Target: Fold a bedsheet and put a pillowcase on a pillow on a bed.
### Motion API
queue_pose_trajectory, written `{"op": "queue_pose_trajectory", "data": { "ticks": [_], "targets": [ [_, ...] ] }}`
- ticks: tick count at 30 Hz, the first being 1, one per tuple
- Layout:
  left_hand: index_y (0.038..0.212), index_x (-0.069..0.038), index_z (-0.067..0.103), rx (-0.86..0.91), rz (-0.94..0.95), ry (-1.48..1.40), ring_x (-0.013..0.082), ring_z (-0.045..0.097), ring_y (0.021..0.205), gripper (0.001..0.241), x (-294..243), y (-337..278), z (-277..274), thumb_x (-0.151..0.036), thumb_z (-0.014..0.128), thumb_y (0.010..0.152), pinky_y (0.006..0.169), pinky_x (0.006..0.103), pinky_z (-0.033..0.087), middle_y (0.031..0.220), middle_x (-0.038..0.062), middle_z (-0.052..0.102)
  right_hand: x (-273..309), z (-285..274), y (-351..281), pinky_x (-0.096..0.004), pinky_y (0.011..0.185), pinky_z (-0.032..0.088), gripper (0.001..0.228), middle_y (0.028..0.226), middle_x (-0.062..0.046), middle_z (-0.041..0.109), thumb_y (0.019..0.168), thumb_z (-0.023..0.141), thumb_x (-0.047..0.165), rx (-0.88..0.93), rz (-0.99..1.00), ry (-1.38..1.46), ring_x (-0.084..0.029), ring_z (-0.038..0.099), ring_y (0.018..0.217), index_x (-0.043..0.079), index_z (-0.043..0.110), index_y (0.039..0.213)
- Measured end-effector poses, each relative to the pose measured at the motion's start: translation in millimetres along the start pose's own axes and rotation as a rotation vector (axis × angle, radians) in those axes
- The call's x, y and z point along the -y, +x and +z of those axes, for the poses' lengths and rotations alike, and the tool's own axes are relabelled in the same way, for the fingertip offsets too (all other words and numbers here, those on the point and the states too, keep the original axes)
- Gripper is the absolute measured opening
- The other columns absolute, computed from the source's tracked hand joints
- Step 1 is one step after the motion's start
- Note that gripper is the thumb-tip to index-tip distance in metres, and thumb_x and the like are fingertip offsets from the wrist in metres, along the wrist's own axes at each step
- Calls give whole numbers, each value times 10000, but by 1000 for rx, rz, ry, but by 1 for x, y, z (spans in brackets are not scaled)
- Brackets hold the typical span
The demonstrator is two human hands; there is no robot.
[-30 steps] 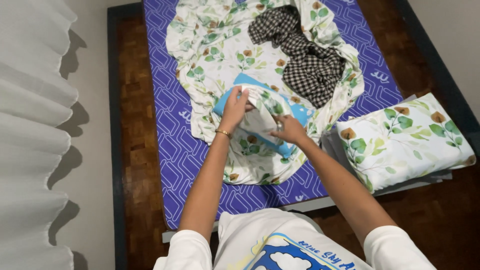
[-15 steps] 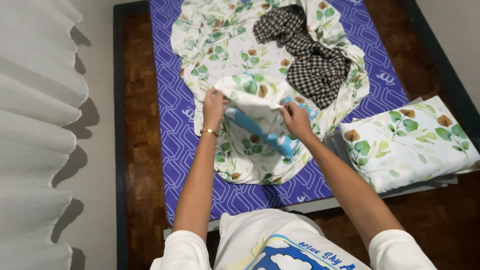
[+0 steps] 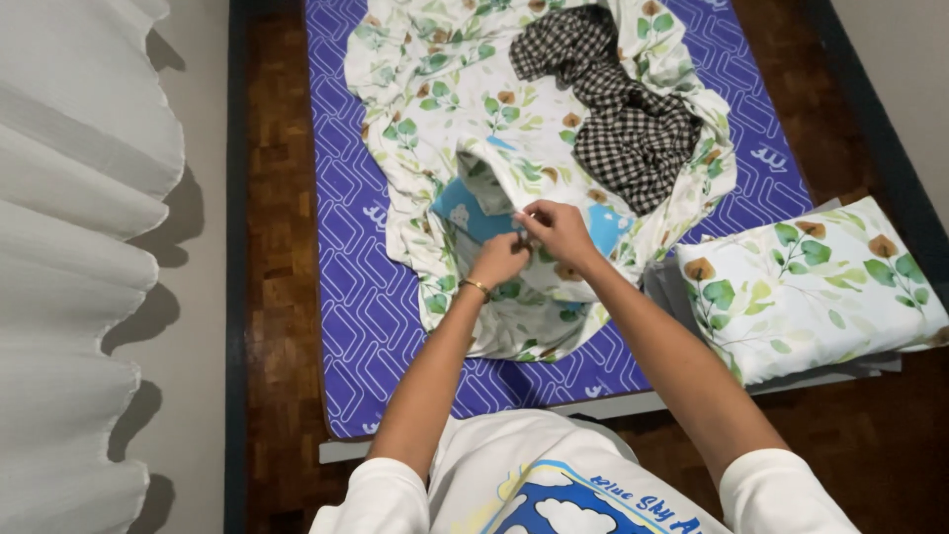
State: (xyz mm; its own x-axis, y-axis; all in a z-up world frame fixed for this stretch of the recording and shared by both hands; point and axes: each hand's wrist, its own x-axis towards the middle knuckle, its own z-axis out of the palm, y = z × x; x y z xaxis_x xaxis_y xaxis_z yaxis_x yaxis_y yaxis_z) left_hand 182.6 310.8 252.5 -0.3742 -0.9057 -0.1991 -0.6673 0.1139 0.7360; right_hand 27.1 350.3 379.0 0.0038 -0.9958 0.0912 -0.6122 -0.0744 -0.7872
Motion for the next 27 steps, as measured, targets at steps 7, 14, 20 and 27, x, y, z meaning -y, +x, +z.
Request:
{"op": "queue_pose_trajectory", "data": {
  "ticks": [7, 14, 20, 27],
  "targets": [
    [934, -161, 741, 7, 109, -194, 347, 708, 1041, 318, -53, -35, -64, -462, 651, 885, 894, 453, 556, 965, 99, 769, -15, -11, -4, -368, 800, 557, 244, 756, -41, 748, 1006, 670, 349, -77, 36, 98, -220, 719, 805, 166, 747, 1148],
    [878, -140, 724, -148, -96, -581, 239, 714, 853, 308, -24, 7, -52, -446, 748, 881, 765, 375, 607, 847, 74, 705, -45, -12, -25, -468, 793, 555, 315, 871, -160, 739, 849, 761, 363, 85, -69, -122, -355, 714, 867, 92, 716, 1004],
    [1057, 11, 633, -170, -209, -1021, 242, 667, 766, 364, -78, -14, -78, -333, 696, 955, 692, 384, 678, 902, 113, 525, -65, 6, -40, -479, 811, 580, 444, 961, -110, 717, 806, 757, 474, 77, -39, -638, -350, 717, 936, 100, 730, 1044],
    [1076, -85, 699, -438, -172, -797, 140, 678, 505, 376, -12, 34, -85, -379, 810, 869, 474, 254, 588, 650, 78, 666, -119, 4, -24, -447, 909, 519, 254, 951, 70, 764, 941, 600, 363, -64, 176, -611, -246, 729, 1009, 348, 718, 1165]
  ]
}}
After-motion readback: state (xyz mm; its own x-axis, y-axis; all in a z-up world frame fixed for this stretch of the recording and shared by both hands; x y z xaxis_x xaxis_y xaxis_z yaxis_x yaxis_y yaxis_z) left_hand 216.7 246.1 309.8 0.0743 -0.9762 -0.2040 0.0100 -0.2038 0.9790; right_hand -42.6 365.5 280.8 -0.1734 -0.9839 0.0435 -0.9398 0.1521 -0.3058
